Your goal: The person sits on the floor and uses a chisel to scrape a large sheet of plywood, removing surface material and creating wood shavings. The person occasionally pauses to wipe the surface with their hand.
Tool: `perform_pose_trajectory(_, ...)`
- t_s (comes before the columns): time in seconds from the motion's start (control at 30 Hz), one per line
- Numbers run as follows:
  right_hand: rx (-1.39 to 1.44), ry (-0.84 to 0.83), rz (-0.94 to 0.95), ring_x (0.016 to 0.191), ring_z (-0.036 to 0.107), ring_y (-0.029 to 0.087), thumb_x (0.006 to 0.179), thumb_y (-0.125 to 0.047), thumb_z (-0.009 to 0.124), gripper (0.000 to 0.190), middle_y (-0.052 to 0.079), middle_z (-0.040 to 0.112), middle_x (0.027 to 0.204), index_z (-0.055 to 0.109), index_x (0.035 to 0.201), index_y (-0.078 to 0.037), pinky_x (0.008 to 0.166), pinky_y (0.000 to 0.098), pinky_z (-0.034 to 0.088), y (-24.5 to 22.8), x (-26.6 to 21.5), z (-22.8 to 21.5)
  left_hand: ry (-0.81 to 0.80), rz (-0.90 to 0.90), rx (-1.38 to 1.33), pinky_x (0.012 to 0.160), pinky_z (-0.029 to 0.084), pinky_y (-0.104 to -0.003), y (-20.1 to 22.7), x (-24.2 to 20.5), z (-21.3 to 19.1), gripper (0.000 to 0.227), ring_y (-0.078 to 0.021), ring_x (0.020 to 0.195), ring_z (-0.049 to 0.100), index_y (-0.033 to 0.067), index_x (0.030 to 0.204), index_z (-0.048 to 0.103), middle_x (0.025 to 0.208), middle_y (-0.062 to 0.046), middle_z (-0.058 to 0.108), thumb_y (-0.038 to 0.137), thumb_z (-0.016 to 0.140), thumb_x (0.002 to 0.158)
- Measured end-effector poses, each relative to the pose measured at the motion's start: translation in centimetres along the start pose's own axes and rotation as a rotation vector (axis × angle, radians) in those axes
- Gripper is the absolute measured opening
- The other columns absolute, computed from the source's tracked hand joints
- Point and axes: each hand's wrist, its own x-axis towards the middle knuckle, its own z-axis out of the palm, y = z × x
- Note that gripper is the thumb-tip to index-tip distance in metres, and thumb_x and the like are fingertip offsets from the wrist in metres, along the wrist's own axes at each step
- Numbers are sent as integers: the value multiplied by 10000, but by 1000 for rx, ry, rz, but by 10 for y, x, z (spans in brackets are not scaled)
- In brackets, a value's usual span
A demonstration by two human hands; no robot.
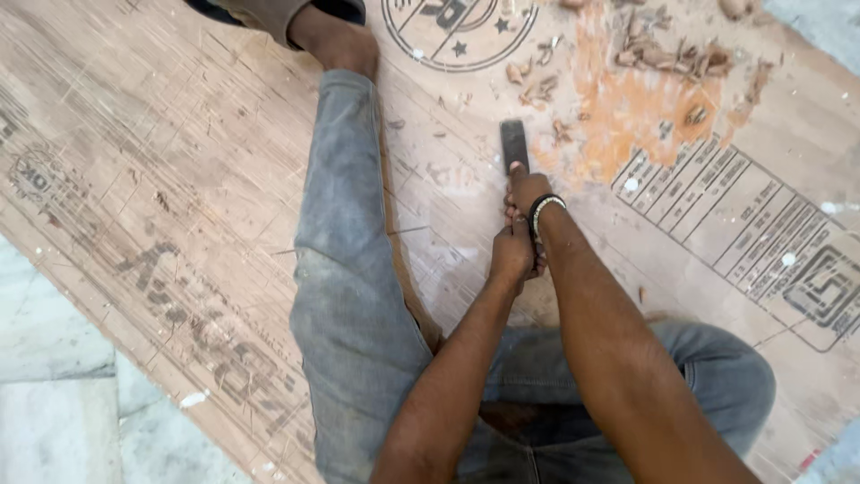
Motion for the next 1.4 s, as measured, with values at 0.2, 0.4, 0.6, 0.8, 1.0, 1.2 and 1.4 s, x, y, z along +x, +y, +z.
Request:
perform_pose_trajectory(0.2,-25,7,-52,459,513,222,1039,-507,492,550,69,522,566,560,755,-41,455,412,476,9,-5,-3,-59,26,-62,404,420,-317,-15,-5,-4,507,-159,444,506,83,849,535,595,-35,535,490,362,1097)
perform_pose_trajectory(0.4,-83,42,-34,470,543,219,1040,-527,481,585,85,561,584,579,747,-30,466,402,503,5,11,-2,-43,-30,-24,409,421,-322,-10,10,-6,487,-162,442,497,81,856,529,593,-26,517,474,374,1097)
perform_pose_trajectory(0.6,-102,14,-130,443,536,260,1063,-528,465,635,125,532,567,538,712,-4,442,422,462,-2,20,-1,-48,102,58,408,436,-339,-13,25,-7,561,-172,430,516,46,859,569,589,-61,550,485,325,1109)
perform_pose_trajectory(0.8,-135,-42,-200,480,562,186,1061,-402,531,499,64,586,601,573,762,-6,470,354,471,31,-18,-35,-97,151,134,446,471,-360,-33,-14,5,541,-198,482,572,34,890,577,629,-74,574,496,376,1089)
perform_pose_trajectory(1.0,453,-98,-215,531,457,130,1055,-247,552,225,-24,442,626,474,886,-120,516,325,470,37,-68,-127,-223,329,489,610,556,-325,-14,-19,15,497,-190,655,678,18,995,660,759,-78,700,472,475,1075)
perform_pose_trajectory(1.2,954,-113,-193,579,465,110,1058,-258,552,223,-46,450,643,491,882,-135,607,309,496,22,-80,-142,338,795,962,774,562,-400,65,49,0,192,-268,855,709,119,1099,701,956,-92,720,237,668,950)
perform_pose_trajectory(1.4,796,-277,-250,596,452,94,1081,-295,525,226,-55,449,667,527,935,-121,609,291,454,7,-103,-149,394,929,1306,819,533,-460,137,113,3,267,-312,1007,640,151,1152,688,1111,-109,625,243,706,901)
